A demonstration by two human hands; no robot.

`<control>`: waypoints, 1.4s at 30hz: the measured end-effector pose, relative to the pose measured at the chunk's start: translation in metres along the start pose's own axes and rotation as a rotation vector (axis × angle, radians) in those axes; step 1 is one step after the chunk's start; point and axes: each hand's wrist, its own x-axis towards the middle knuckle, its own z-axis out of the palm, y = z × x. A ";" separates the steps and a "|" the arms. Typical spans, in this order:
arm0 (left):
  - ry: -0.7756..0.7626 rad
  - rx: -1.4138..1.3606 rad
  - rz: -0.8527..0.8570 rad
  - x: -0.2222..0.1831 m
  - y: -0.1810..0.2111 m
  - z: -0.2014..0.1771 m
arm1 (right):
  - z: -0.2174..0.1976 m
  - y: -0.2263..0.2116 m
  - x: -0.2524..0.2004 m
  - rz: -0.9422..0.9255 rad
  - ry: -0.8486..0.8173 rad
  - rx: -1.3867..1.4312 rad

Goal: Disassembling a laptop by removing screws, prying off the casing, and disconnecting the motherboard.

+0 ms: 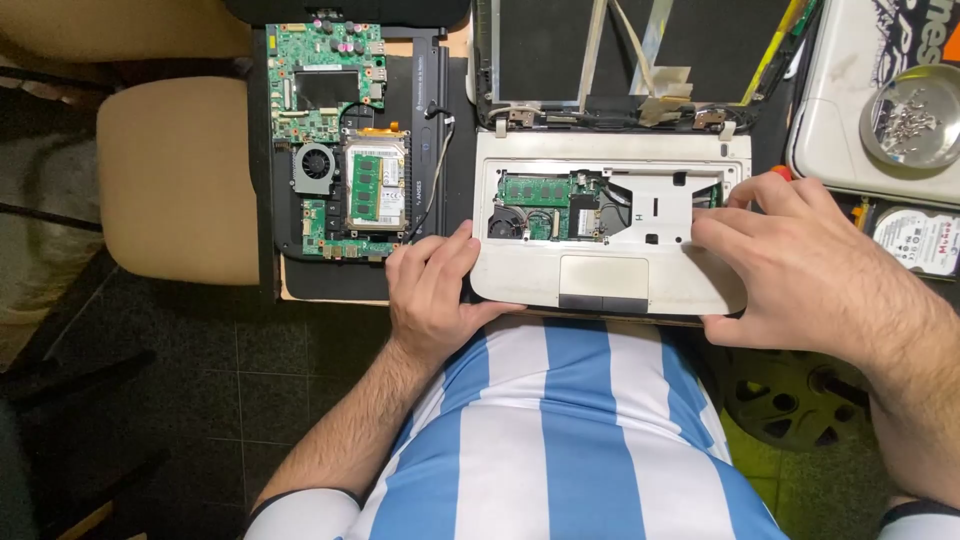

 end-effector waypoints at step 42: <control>-0.010 -0.105 -0.001 0.009 -0.007 -0.008 | -0.065 -0.063 0.180 -0.122 0.488 0.896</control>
